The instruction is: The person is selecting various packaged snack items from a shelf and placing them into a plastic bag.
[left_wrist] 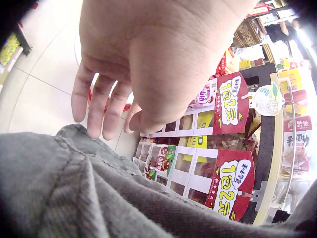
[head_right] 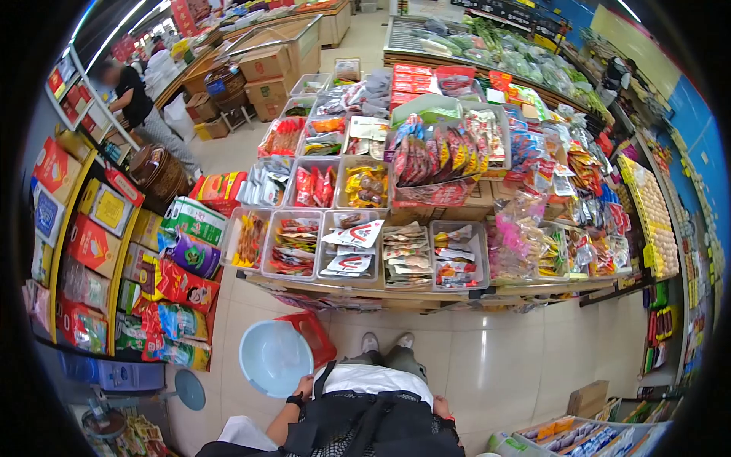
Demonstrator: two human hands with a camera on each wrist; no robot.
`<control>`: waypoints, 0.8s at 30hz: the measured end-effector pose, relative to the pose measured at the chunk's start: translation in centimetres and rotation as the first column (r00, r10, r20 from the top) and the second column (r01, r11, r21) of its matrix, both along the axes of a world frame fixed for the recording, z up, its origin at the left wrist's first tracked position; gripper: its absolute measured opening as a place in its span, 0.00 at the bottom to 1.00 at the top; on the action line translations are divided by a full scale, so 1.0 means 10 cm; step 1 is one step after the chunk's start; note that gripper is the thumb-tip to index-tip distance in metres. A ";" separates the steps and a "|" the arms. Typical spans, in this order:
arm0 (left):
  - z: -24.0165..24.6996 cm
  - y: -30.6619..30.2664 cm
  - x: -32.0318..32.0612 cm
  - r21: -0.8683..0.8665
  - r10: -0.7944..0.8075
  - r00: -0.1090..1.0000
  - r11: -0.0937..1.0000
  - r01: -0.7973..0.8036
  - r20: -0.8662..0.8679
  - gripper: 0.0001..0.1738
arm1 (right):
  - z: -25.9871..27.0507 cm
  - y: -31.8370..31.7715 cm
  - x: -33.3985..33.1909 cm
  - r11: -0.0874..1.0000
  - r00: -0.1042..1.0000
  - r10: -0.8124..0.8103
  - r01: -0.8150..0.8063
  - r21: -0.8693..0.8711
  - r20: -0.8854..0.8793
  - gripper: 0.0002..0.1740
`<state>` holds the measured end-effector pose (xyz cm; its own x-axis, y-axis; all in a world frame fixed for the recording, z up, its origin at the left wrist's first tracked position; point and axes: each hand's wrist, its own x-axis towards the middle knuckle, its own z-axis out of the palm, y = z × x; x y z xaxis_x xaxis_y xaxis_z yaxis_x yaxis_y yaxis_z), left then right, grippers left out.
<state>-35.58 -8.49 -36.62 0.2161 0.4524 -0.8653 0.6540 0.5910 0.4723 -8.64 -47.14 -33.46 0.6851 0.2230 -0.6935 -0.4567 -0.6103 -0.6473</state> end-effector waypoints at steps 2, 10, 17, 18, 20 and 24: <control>0.09 0.01 0.02 -0.021 -0.015 0.999 1.000 0.014 -0.032 0.13 | 0.15 0.07 0.03 0.999 0.999 -0.031 0.030 -0.033 -0.027 0.15; 0.38 0.04 0.05 -0.006 0.125 0.992 0.992 -0.125 -0.008 0.15 | -0.11 0.04 0.00 0.977 0.964 -0.213 0.215 -0.003 -0.162 0.15; 0.45 0.11 0.05 -0.002 0.110 0.994 0.994 -0.110 0.000 0.15 | -0.18 0.00 -0.08 0.977 0.966 -0.210 0.212 0.001 -0.149 0.16; 0.43 0.11 0.05 -0.001 0.107 0.994 0.994 -0.107 -0.001 0.15 | -0.27 -0.05 -0.09 0.984 0.975 -0.180 0.180 -0.010 -0.129 0.16; 0.34 0.10 0.04 0.002 0.087 0.996 0.996 -0.087 0.013 0.14 | -0.47 -0.15 -0.12 0.991 0.987 -0.129 0.125 -0.045 -0.100 0.17; 0.09 0.07 -0.05 0.030 0.017 0.999 0.999 -0.018 0.039 0.12 | -0.61 -0.22 -0.13 0.992 0.984 -0.125 0.121 -0.043 -0.131 0.17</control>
